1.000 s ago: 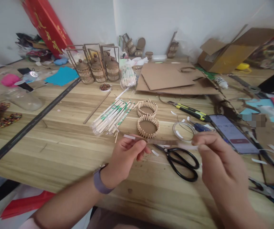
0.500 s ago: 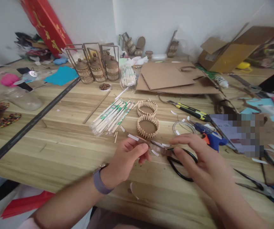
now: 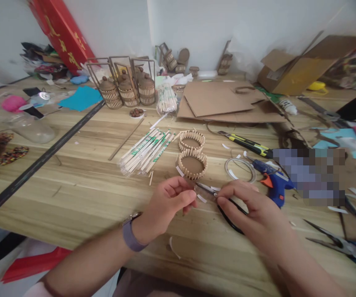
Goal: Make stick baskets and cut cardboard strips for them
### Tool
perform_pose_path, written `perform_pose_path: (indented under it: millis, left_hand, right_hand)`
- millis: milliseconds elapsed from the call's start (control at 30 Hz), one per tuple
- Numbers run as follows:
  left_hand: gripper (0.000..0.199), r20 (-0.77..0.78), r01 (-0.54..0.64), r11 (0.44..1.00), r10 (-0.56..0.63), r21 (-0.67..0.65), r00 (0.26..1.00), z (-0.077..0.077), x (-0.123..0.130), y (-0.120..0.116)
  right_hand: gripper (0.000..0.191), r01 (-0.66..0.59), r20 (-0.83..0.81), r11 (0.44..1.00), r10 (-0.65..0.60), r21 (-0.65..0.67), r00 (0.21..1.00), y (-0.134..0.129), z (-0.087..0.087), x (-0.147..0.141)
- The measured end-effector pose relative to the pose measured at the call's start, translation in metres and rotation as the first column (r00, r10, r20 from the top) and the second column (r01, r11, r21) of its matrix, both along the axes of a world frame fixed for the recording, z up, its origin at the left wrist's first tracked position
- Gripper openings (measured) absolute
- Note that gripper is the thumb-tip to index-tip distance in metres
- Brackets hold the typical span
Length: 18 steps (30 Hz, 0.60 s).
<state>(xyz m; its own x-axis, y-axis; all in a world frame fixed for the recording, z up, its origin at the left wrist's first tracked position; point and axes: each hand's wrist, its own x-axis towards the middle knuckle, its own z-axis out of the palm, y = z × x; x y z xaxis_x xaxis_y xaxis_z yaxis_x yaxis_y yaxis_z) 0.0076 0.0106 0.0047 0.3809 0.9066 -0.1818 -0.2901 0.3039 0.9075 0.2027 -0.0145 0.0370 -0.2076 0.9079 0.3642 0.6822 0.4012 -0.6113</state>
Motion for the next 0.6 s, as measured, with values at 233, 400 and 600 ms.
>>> perform_pose_path:
  millis: [233, 400, 600]
  left_hand:
    - [0.027, 0.02, -0.031, 0.999, 0.031, -0.012, 0.999, 0.002, 0.003, -0.002]
    - [0.033, 0.166, -0.083, 0.995, 0.09, -0.046, 0.982, 0.007, 0.004, 0.001]
    - [0.035, 0.146, -0.19, 0.975, 0.206, -0.113, 0.968, 0.008, 0.0, 0.012]
  right_hand:
    - [0.02, -0.04, -0.011, 0.999, 0.04, -0.02, 0.999, 0.0, 0.001, 0.004]
    - [0.025, -0.077, -0.024, 0.991, 0.075, -0.113, 0.997, 0.005, 0.006, 0.02]
    - [0.035, -0.111, 0.046, 0.974, 0.122, -0.2, 0.991, 0.01, 0.014, 0.047]
